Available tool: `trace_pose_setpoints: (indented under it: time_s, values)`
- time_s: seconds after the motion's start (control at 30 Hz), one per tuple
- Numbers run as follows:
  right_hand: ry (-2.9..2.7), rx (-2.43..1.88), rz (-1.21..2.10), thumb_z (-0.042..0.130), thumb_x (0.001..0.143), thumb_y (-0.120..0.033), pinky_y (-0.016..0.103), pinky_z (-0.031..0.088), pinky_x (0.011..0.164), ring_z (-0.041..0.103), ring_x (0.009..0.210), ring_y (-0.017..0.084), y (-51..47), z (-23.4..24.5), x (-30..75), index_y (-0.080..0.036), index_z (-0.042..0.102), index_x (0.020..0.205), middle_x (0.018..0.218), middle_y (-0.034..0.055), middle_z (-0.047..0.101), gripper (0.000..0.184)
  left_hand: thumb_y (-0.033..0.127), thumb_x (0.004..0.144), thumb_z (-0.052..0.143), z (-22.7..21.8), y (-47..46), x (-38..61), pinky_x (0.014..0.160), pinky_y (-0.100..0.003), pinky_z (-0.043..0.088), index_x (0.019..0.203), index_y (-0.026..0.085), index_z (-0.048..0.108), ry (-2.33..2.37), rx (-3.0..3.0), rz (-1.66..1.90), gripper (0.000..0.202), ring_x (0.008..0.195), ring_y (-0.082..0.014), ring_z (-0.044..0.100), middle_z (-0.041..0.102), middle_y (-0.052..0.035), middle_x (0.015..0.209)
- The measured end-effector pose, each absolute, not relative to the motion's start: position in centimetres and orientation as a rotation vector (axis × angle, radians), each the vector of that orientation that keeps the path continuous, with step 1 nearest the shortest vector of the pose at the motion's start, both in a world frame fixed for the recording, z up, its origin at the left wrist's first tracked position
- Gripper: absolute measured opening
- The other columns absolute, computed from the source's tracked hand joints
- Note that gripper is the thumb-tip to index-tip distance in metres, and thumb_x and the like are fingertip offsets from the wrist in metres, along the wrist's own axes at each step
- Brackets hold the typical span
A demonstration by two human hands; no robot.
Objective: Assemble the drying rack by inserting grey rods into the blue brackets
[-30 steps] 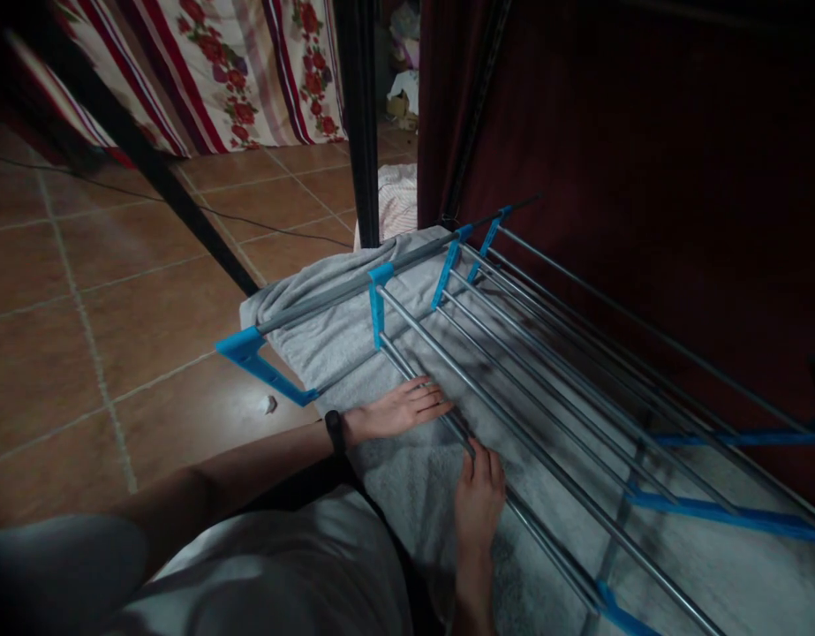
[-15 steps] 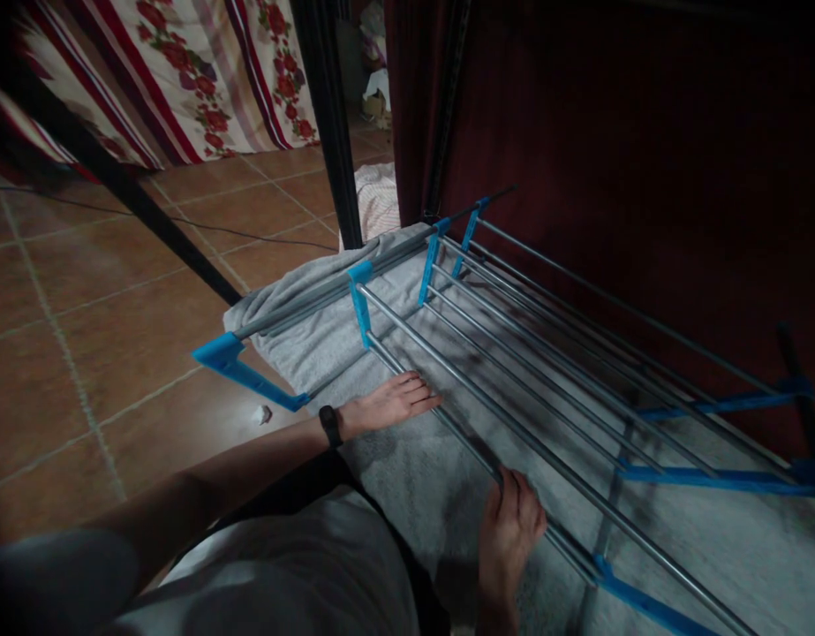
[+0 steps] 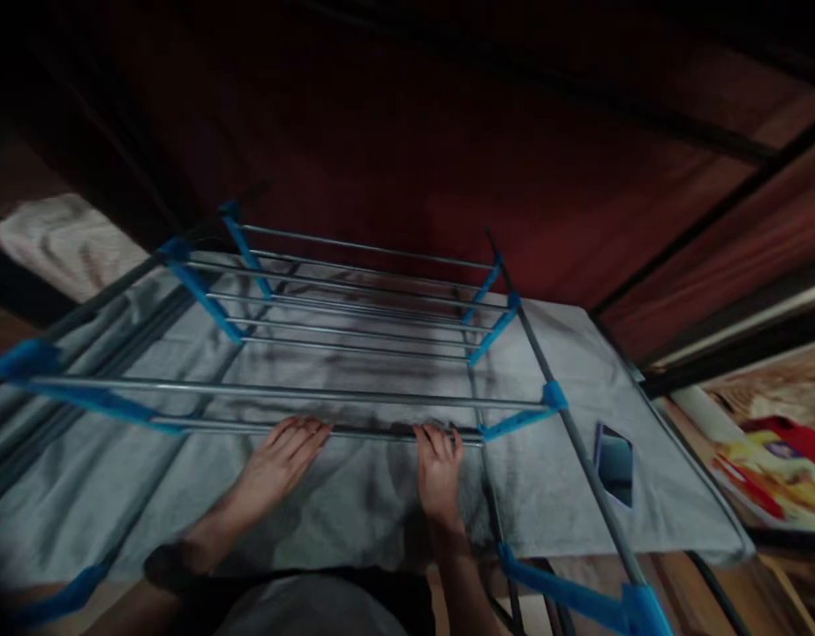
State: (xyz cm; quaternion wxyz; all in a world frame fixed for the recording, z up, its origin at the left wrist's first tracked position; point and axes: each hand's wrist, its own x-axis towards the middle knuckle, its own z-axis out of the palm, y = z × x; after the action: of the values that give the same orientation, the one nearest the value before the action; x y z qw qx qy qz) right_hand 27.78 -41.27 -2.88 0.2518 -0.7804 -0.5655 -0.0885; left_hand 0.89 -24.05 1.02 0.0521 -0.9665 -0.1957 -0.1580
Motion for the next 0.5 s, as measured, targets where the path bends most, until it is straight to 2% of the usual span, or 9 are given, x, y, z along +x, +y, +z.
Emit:
trace_pose_setpoints:
  time_s: [0.13, 0.3, 0.4, 0.5]
  values:
    - [-1.465, -2.132, -0.188, 0.040, 0.099, -0.015, 0.048, 0.024, 0.116, 0.058, 0.116, 0.020, -41.1, -2.0, 27.5, -0.026, 0.061, 0.134, 0.125, 0.0062, 0.067, 0.042, 0.007, 0.093, 0.045, 1.2, -25.9, 4.9, 0.115, -0.046, 0.040, 0.144, 0.021, 0.054, -0.458, -3.057, -0.429, 0.054, 0.128, -0.0247, 0.058, 0.063, -0.0100, 0.137]
    - [-1.435, -2.111, -0.116, 0.041, 0.097, -0.013, 0.049, 0.024, 0.116, 0.059, 0.114, 0.021, -41.0, -1.6, 27.5, -0.028, 0.060, 0.136, 0.123, 0.0050, 0.069, 0.045, 0.000, 0.087, 0.042, 1.8, -27.3, 10.2, 0.111, -0.045, 0.044, 0.145, 0.017, 0.052, -0.349, -3.144, -0.352, 0.060, 0.128, -0.0257, 0.057, 0.060, -0.0120, 0.141]
    - [-1.440, -2.096, -0.093, 0.041, 0.097, -0.014, 0.050, 0.024, 0.117, 0.059, 0.112, 0.021, -40.9, -1.3, 27.6, -0.029, 0.059, 0.136, 0.120, 0.0044, 0.070, 0.045, -0.001, 0.086, 0.042, 2.2, -27.6, 12.6, 0.106, -0.040, 0.047, 0.142, 0.018, 0.054, -0.320, -3.201, -0.278, 0.060, 0.121, -0.0230, 0.061, 0.064, -0.0110, 0.134]
    - [-1.395, -2.071, -0.147, 0.043, 0.098, -0.017, 0.053, 0.024, 0.118, 0.055, 0.120, 0.023, -40.9, -1.0, 27.5, -0.028, 0.060, 0.135, 0.125, 0.0063, 0.066, 0.042, -0.002, 0.085, 0.043, 2.7, -27.7, 13.8, 0.097, -0.037, 0.051, 0.137, 0.018, 0.057, -0.323, -3.219, -0.235, 0.058, 0.108, -0.0221, 0.065, 0.069, -0.0099, 0.120]
